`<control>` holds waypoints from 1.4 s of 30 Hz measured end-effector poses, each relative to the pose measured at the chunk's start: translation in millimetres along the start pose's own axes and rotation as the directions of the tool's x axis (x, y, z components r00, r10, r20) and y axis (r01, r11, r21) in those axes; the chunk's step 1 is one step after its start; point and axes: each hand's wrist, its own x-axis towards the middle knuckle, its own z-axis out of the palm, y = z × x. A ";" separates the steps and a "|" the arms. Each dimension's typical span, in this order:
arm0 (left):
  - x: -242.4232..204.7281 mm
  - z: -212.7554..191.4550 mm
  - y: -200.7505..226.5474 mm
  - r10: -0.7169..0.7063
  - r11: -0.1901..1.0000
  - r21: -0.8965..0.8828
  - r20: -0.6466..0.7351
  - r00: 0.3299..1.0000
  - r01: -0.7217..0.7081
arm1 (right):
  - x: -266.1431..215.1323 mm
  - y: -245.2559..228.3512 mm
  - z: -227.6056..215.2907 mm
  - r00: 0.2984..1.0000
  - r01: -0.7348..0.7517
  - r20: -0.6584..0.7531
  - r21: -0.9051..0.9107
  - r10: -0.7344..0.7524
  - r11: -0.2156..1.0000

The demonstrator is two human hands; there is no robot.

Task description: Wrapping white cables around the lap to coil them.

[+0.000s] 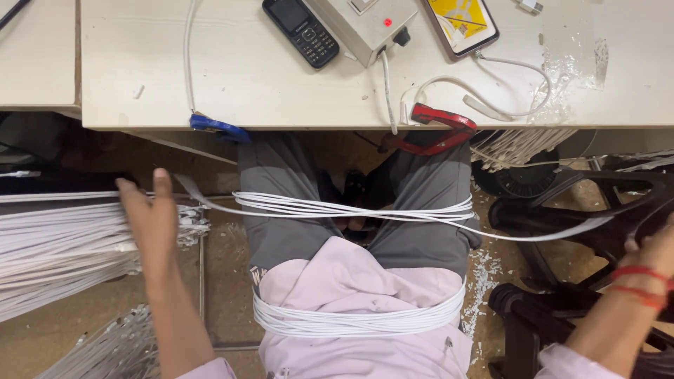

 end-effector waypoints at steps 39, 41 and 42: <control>-202.7 19.5 0.3 0.312 0.508 -0.516 0.856 0.411 0.690 | -458.9 -256.9 138.6 -0.008 0.682 0.998 -0.038 0.059 0.731; -191.6 5.1 -0.8 0.416 0.383 -0.671 0.739 0.529 0.636 | -430.6 -249.2 129.7 0.076 0.800 0.977 -0.180 0.200 0.572; -185.2 -0.2 -7.4 0.480 0.398 -0.712 0.699 0.529 0.579 | -414.6 -246.7 123.9 0.222 0.791 0.957 -0.290 0.188 0.539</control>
